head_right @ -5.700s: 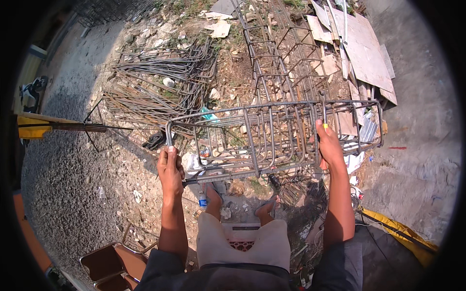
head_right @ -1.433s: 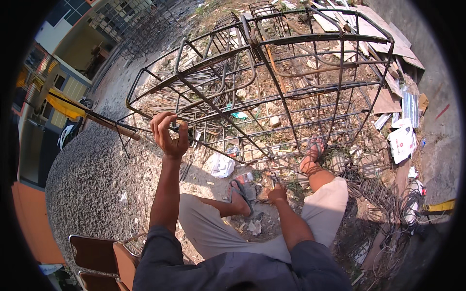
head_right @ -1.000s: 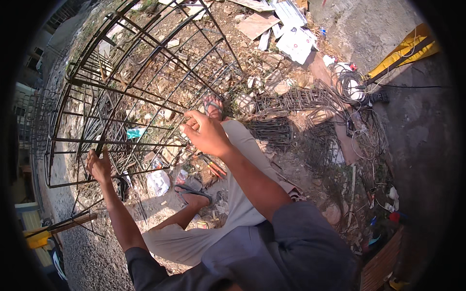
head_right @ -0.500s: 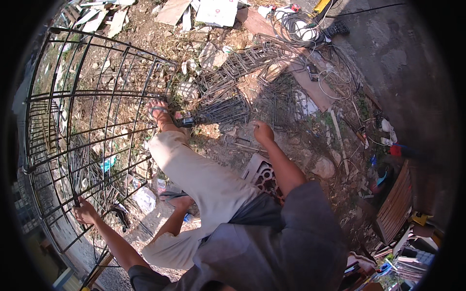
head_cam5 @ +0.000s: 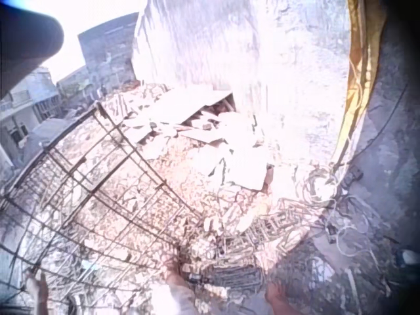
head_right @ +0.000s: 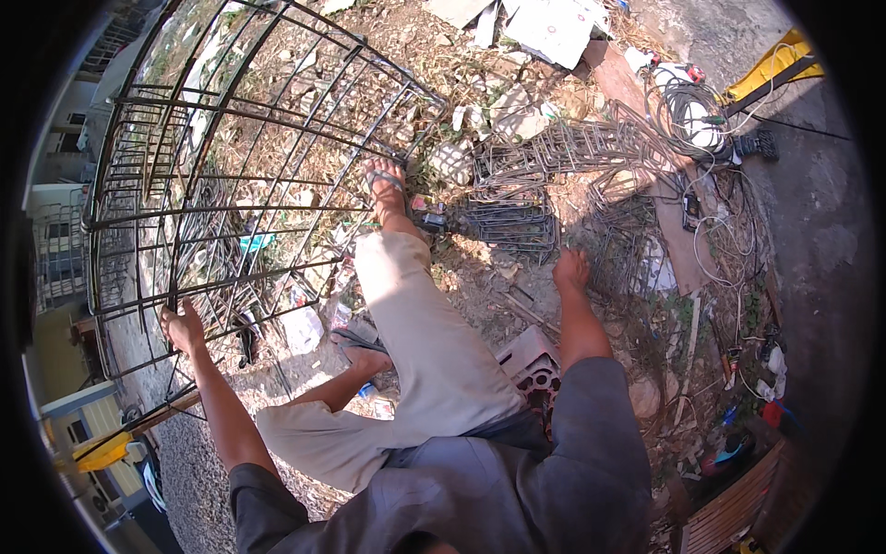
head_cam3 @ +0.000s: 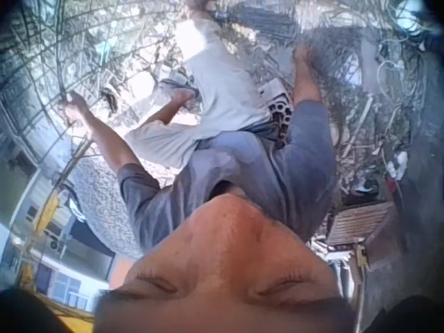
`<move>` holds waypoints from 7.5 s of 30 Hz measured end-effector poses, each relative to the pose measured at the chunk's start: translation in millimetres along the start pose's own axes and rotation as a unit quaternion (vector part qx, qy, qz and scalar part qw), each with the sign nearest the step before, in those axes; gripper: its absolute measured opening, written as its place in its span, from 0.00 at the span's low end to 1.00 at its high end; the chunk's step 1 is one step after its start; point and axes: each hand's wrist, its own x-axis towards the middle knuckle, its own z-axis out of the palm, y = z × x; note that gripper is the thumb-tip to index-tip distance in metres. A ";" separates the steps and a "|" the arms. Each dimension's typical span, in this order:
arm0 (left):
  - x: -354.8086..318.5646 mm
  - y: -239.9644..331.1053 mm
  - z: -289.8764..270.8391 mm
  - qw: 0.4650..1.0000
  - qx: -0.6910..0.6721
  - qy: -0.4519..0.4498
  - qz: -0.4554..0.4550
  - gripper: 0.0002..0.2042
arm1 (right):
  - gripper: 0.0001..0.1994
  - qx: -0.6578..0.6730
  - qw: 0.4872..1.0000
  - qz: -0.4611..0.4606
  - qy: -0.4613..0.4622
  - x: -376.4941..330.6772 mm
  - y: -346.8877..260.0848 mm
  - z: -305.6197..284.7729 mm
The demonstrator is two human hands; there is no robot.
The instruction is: The person handles a pink plastic crate and then works on a metal frame structure, using pliers to bend and secure metal rods. The person repeatedly adjusts and ties the frame components together.
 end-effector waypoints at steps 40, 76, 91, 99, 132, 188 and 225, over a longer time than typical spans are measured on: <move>-3.8 -26.2 47.2 0.999 -0.043 0.029 0.013 0.55 | 0.34 0.163 0.975 -0.049 0.146 -25.7 -76.9 -97.4; -2.8 25.1 -9.3 0.998 -0.051 -0.031 -0.027 0.53 | 0.20 0.021 0.993 0.119 -0.014 -62.9 213.5 -103.0; -45.6 -0.7 5.9 0.969 -0.223 0.086 0.057 0.42 | 0.11 0.034 0.931 -0.271 0.241 -65.5 0.3 -386.3; -26.1 -25.5 -4.2 0.944 -0.282 0.104 0.137 0.37 | 0.11 -0.128 0.869 -0.453 0.151 -94.5 -200.2 -417.3; 158.0 -32.8 44.4 0.944 -0.295 -0.049 0.138 0.39 | 0.12 0.034 0.856 -0.511 0.070 -81.7 -357.3 -281.3; 58.2 -1.6 21.7 0.971 -0.220 0.081 0.041 0.46 | 0.13 0.102 0.974 0.201 -0.021 57.8 -47.9 -27.3; 4.8 -10.7 4.9 0.978 -0.192 0.042 0.062 0.48 | 0.14 0.670 0.741 -0.042 -0.010 -190.2 -106.4 -265.4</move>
